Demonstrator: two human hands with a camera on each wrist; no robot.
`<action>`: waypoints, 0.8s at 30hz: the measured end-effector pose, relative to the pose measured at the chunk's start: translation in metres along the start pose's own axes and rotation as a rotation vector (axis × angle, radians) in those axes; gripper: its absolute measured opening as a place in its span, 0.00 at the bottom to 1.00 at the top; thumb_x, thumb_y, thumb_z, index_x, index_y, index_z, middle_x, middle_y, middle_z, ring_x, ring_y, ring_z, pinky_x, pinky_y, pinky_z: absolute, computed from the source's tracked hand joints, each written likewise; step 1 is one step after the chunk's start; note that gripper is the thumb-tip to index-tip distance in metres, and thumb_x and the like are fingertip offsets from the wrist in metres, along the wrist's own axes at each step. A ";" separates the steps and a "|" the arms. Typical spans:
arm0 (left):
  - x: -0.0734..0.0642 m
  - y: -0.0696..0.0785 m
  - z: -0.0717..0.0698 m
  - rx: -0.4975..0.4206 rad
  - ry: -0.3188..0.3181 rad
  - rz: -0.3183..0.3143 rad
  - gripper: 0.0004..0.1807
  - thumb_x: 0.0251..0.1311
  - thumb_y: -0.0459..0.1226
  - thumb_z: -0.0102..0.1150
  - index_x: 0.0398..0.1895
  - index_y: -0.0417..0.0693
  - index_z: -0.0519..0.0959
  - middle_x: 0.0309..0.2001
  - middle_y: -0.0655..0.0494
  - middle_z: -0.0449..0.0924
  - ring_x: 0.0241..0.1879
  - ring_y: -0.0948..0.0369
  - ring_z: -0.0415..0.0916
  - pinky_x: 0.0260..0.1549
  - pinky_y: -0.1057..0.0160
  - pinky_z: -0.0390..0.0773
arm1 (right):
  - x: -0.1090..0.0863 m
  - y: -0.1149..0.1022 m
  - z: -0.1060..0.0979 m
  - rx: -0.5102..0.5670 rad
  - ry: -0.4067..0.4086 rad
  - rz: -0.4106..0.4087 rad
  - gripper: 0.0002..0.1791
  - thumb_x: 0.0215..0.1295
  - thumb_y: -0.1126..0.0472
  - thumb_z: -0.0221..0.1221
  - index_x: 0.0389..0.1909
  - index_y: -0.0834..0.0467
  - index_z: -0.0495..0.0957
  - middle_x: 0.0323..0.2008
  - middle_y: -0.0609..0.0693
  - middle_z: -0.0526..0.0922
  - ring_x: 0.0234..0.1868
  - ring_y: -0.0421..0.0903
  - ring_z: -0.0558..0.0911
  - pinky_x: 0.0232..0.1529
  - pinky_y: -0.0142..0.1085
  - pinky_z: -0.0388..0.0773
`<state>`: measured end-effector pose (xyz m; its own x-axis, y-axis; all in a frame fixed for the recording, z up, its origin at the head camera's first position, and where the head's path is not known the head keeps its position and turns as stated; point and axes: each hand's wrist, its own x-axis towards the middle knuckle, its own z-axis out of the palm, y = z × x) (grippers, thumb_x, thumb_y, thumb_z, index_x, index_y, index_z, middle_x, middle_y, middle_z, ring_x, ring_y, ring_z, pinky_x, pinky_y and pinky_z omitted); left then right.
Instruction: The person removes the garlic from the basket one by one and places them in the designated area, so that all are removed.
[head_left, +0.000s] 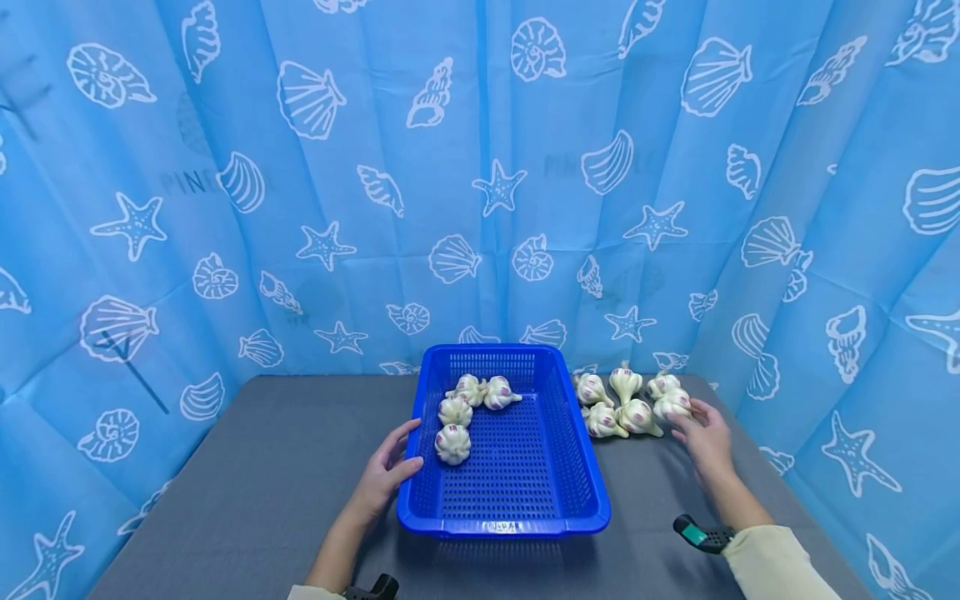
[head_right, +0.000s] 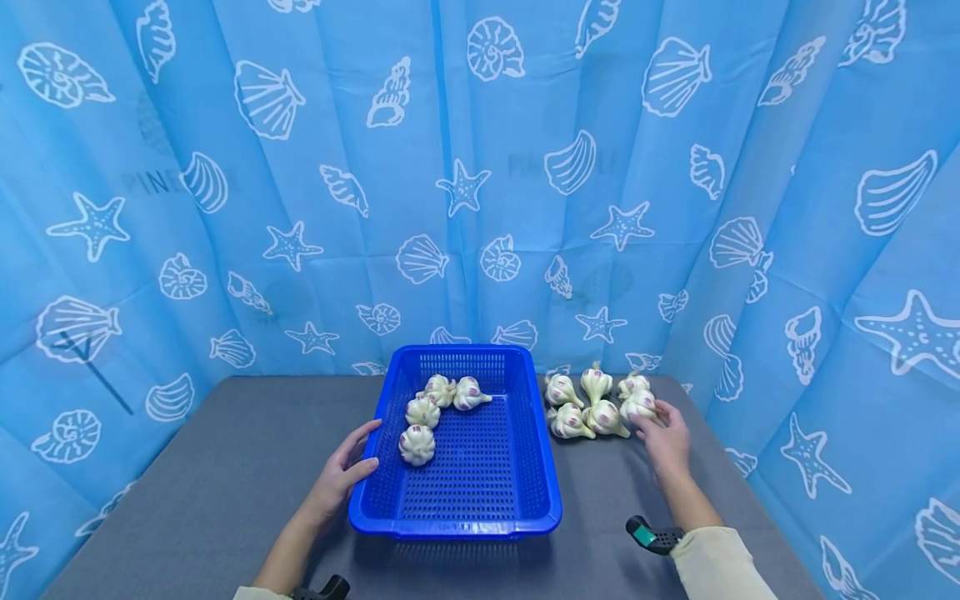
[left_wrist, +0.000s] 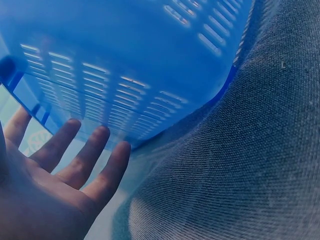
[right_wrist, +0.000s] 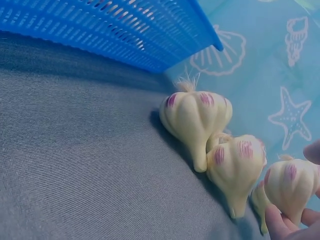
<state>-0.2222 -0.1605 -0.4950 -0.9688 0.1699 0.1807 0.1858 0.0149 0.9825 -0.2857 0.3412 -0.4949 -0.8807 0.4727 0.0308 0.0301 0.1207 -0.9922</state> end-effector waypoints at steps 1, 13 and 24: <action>0.000 0.000 0.000 -0.004 -0.001 0.002 0.30 0.65 0.39 0.56 0.71 0.56 0.65 0.69 0.37 0.61 0.62 0.37 0.65 0.52 0.37 0.71 | 0.005 0.006 0.000 0.007 0.010 0.008 0.42 0.64 0.55 0.63 0.73 0.64 0.53 0.71 0.65 0.57 0.64 0.55 0.67 0.39 0.24 0.78; 0.001 -0.002 0.000 0.002 -0.006 0.004 0.30 0.65 0.40 0.56 0.71 0.58 0.64 0.69 0.38 0.61 0.63 0.37 0.65 0.52 0.37 0.71 | 0.013 0.017 0.003 -0.011 0.059 0.074 0.42 0.65 0.55 0.61 0.74 0.63 0.52 0.71 0.65 0.56 0.66 0.60 0.64 0.35 0.24 0.78; 0.001 -0.003 -0.002 0.000 -0.019 0.012 0.31 0.65 0.39 0.55 0.72 0.55 0.63 0.69 0.37 0.60 0.63 0.37 0.65 0.53 0.37 0.71 | -0.010 -0.008 0.007 -0.030 0.039 0.146 0.43 0.65 0.57 0.59 0.74 0.65 0.49 0.72 0.68 0.53 0.66 0.62 0.64 0.40 0.32 0.80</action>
<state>-0.2239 -0.1622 -0.4976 -0.9632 0.1887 0.1915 0.1974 0.0128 0.9802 -0.2805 0.3295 -0.4879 -0.8467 0.5210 -0.1082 0.1709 0.0737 -0.9825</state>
